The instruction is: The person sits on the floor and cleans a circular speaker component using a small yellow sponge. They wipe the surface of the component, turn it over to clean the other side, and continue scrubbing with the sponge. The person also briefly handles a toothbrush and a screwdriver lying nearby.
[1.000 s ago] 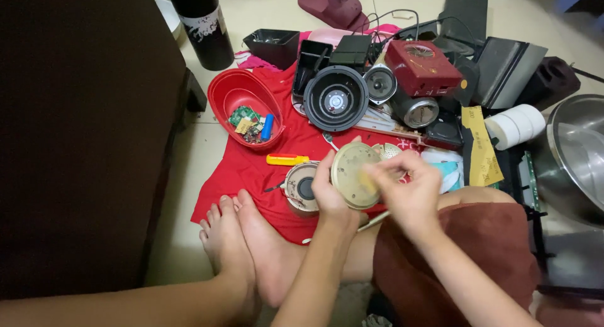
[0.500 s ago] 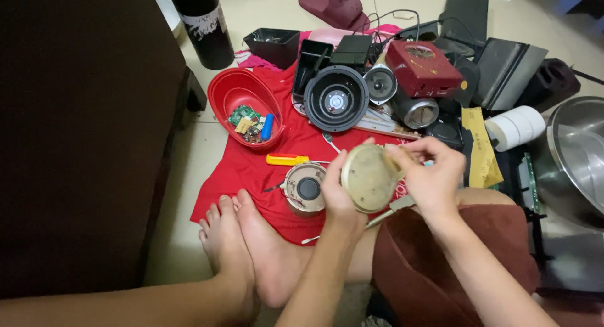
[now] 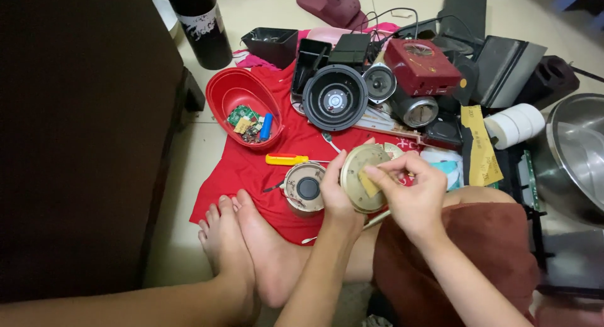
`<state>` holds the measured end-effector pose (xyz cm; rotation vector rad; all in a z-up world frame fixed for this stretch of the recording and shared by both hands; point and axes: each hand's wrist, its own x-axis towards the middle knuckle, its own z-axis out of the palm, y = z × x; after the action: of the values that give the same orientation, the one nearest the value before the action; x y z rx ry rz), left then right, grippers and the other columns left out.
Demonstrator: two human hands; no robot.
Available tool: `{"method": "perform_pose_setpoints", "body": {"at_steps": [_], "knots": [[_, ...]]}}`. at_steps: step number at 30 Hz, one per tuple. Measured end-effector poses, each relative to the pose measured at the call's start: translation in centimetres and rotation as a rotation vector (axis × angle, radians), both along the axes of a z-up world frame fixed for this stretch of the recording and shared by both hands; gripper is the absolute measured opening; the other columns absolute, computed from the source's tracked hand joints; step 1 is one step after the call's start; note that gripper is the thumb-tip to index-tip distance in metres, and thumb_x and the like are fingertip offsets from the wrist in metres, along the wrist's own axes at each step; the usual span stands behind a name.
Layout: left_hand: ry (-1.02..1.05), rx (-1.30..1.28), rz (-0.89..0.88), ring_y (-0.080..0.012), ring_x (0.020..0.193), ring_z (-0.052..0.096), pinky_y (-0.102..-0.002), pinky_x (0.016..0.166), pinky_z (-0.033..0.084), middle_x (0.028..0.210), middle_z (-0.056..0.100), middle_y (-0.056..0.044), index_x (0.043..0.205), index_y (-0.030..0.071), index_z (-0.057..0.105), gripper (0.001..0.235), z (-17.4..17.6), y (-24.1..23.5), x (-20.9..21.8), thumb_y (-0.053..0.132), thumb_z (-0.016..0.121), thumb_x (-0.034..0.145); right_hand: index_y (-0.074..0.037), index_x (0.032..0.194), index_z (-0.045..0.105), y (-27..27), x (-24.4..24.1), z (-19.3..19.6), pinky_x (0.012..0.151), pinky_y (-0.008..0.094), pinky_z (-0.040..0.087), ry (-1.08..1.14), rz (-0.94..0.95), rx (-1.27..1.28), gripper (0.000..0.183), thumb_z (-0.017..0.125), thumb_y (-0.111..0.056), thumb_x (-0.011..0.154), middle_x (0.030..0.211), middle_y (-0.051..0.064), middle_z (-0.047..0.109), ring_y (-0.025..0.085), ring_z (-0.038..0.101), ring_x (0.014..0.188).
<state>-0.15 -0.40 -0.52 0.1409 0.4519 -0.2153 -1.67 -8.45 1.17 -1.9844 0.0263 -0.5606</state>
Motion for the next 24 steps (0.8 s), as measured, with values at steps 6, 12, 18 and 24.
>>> {"method": "perform_pose_setpoints", "body": {"at_steps": [6, 12, 18, 24], "knots": [[0.005, -0.051, -0.006, -0.0258, 0.073, 0.065, -0.035, 0.069, 0.053, 0.089, 0.066, -0.018, 0.092, 0.001, 0.065, 0.032, -0.1, -0.1, -0.1, 0.030, 0.058, 0.079, -0.009, 0.068, 0.067, 0.4, 0.9, 0.5, 0.060, 0.020, 0.038, -0.038, 0.025, -0.029, 0.015, 0.082, -0.010, 0.064, 0.056, 0.002, 0.054, 0.006, 0.042, 0.059], [0.005, -0.014, -0.026, -0.0258, 0.081, 0.064, -0.035, 0.076, 0.051, 0.096, 0.065, -0.019, 0.097, 0.001, 0.064, 0.035, -4.1, -0.9, 0.6, 0.031, 0.055, 0.081, -0.009, 0.073, 0.066, -1.0, 2.5, 0.0, 0.058, 0.018, 0.036, -0.007, -0.075, -0.041, 0.016, 0.081, -0.010, 0.066, 0.056, -0.001, 0.052, 0.005, 0.040, 0.057], [-0.030, -0.046, -0.004, -0.0242, 0.080, 0.064, -0.035, 0.077, 0.051, 0.095, 0.066, -0.017, 0.095, 0.002, 0.064, 0.032, -0.9, -0.4, 0.1, 0.029, 0.055, 0.081, -0.010, 0.069, 0.067, 1.4, 0.2, 0.6, 0.058, 0.020, 0.038, 0.041, -0.014, -0.057, 0.015, 0.081, -0.011, 0.063, 0.056, 0.002, 0.056, 0.007, 0.043, 0.056], [-0.058, 0.023, -0.036, -0.0233, 0.079, 0.064, -0.035, 0.078, 0.051, 0.093, 0.066, -0.016, 0.094, 0.002, 0.065, 0.035, 0.1, -0.3, 0.0, 0.033, 0.055, 0.080, -0.010, 0.070, 0.066, 0.3, 0.3, 1.2, 0.059, 0.019, 0.038, 0.036, -0.051, -0.067, 0.015, 0.081, -0.012, 0.065, 0.057, 0.001, 0.056, 0.007, 0.045, 0.057]]}}
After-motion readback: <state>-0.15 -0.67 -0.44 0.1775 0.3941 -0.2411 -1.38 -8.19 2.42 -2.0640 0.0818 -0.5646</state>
